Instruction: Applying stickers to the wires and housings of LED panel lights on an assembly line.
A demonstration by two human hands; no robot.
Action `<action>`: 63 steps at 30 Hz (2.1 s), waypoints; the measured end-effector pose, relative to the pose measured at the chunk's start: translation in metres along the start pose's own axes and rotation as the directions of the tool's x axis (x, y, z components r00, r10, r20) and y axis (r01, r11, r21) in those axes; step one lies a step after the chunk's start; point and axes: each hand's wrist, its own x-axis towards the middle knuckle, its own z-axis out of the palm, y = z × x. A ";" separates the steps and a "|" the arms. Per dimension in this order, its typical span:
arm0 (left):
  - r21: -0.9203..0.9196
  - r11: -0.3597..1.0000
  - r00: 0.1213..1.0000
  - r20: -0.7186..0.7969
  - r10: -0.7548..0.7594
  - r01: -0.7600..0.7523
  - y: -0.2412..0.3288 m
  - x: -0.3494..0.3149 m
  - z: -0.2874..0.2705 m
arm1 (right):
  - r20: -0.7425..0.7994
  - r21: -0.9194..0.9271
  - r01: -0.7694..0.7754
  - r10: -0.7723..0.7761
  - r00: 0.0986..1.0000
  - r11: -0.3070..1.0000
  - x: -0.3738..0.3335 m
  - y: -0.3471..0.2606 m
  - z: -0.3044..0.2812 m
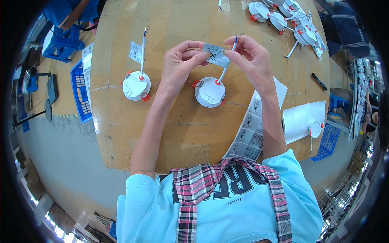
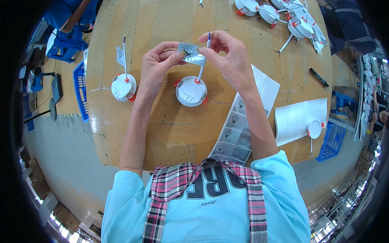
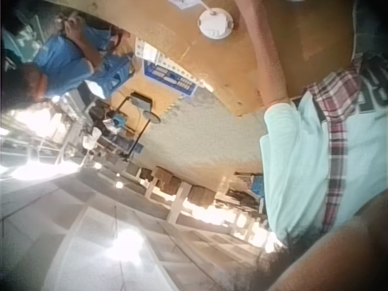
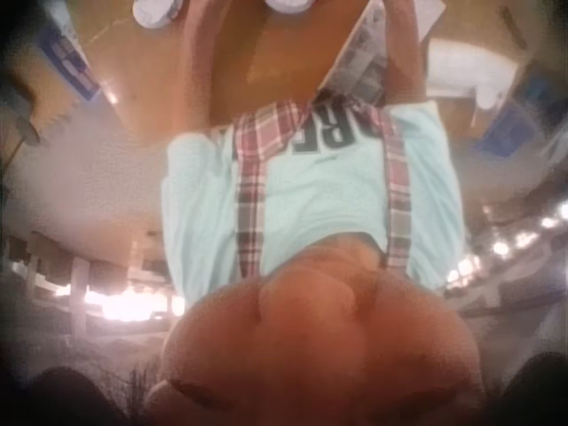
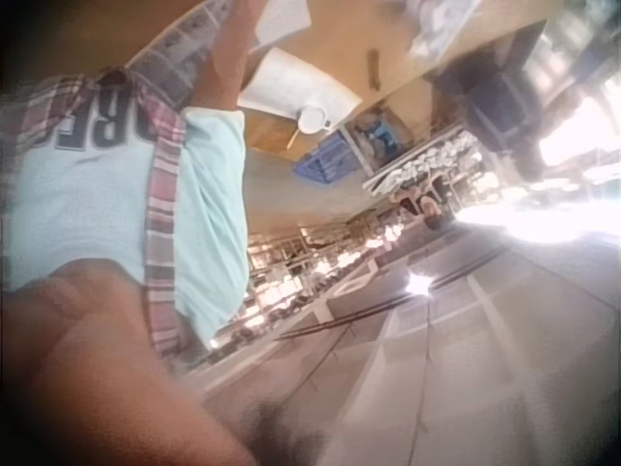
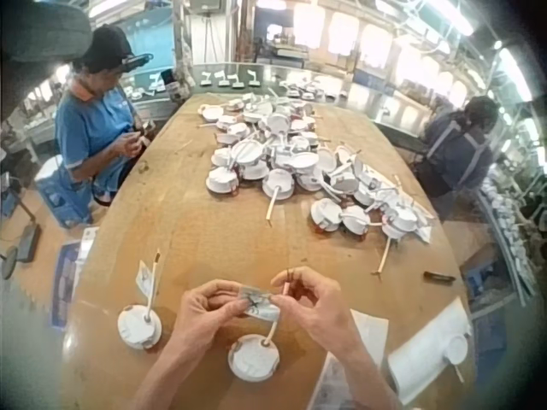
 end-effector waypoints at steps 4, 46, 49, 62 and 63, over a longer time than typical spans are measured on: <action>0.041 0.999 1.000 -0.012 0.027 -0.027 0.001 -0.002 0.002 | -0.002 0.035 -0.069 0.069 0.998 0.997 -0.001 0.002 0.001; 0.000 1.000 0.994 -0.109 -0.005 0.005 -0.010 0.001 0.010 | 0.164 0.097 -0.218 0.200 0.966 0.971 -0.004 0.022 0.003; 0.048 0.998 0.995 -0.097 -0.032 0.036 -0.009 0.002 0.011 | 0.151 0.048 -0.231 0.221 0.964 0.972 -0.001 0.028 0.002; -0.041 0.999 0.988 -0.149 -0.037 0.031 -0.011 -0.002 0.014 | 0.072 0.135 -0.277 0.270 0.960 0.951 -0.002 0.015 0.003; -0.024 0.999 0.989 -0.147 -0.037 0.034 -0.009 -0.001 0.015 | 0.050 0.104 -0.270 0.266 0.963 0.957 -0.004 0.013 0.003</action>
